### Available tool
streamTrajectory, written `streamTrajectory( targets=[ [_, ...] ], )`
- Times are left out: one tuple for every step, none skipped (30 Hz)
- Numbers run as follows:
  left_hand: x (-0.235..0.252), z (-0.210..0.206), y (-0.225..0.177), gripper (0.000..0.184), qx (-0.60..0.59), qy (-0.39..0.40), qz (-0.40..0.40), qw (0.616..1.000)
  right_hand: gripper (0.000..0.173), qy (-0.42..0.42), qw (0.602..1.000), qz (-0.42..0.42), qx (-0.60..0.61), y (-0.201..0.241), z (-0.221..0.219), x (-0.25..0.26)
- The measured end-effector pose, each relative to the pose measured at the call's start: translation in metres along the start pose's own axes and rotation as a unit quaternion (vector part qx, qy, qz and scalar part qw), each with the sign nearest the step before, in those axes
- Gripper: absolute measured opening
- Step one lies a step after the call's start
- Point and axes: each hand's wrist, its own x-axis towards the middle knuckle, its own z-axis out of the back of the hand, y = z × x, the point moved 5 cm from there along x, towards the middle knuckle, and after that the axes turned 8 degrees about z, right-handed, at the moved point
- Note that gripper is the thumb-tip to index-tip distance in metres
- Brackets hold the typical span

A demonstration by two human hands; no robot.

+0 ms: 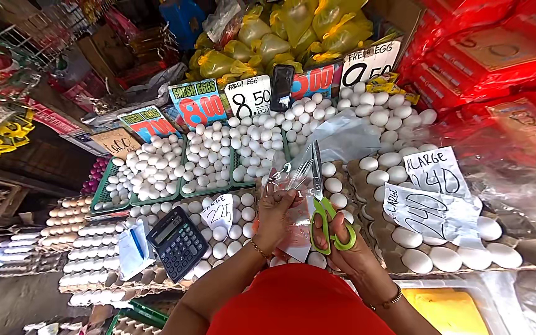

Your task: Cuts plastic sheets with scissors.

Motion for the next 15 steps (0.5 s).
streamTrajectory(
  targets=[
    [-0.002,0.001,-0.001,0.061,-0.001,0.001,0.005,1.000,0.044,0.000,1.000,-0.002,0.002,0.001,0.001,-0.001],
    [-0.003,0.002,-0.002,0.059,-0.002,0.001,0.010,1.000,0.043,0.003,1.000,-0.005,0.004,0.002,0.002,-0.003],
    [-0.004,0.003,-0.003,0.054,0.000,-0.001,0.014,1.000,0.043,0.007,1.000,-0.010,0.006,0.003,0.003,-0.005],
    [-0.005,0.006,-0.004,0.049,0.008,0.001,0.018,1.000,0.043,0.011,1.000,-0.017,0.009,0.006,0.004,-0.007],
    [-0.005,0.009,-0.006,0.045,0.018,0.005,0.018,1.000,0.044,0.015,0.999,-0.026,0.011,0.009,0.006,-0.010],
    [-0.004,0.013,-0.008,0.044,0.023,0.009,0.018,1.000,0.045,0.021,0.999,-0.036,0.014,0.013,0.008,-0.013],
    [-0.003,0.017,-0.011,0.052,0.029,0.019,0.020,0.999,0.046,0.029,0.998,-0.047,0.010,0.017,0.011,-0.016],
    [-0.002,0.022,-0.013,0.062,0.035,0.030,0.023,0.999,0.049,0.036,0.998,-0.057,0.004,0.021,0.014,-0.020],
    [-0.001,0.028,-0.015,0.069,0.045,0.041,0.026,0.998,0.050,0.044,0.997,-0.066,0.004,0.025,0.017,-0.023],
    [0.000,0.033,-0.017,0.072,0.053,0.051,0.025,0.997,0.050,0.053,0.996,-0.074,0.009,0.028,0.018,-0.027],
    [0.000,0.037,-0.018,0.071,0.060,0.059,0.024,0.996,0.050,0.063,0.995,-0.079,0.013,0.030,0.019,-0.030],
    [0.000,0.040,-0.019,0.066,0.069,0.065,0.025,0.995,0.050,0.068,0.994,-0.083,0.021,0.032,0.019,-0.032],
    [-0.001,0.043,-0.020,0.065,0.079,0.075,0.031,0.994,0.050,0.076,0.993,-0.088,0.033,0.034,0.020,-0.035],
    [-0.002,0.045,-0.023,0.062,0.091,0.083,0.039,0.992,0.050,0.083,0.991,-0.094,0.040,0.036,0.020,-0.038],
    [-0.003,0.048,-0.026,0.062,0.101,0.088,0.047,0.990,0.051,0.093,0.989,-0.104,0.046,0.040,0.021,-0.041]
  ],
)
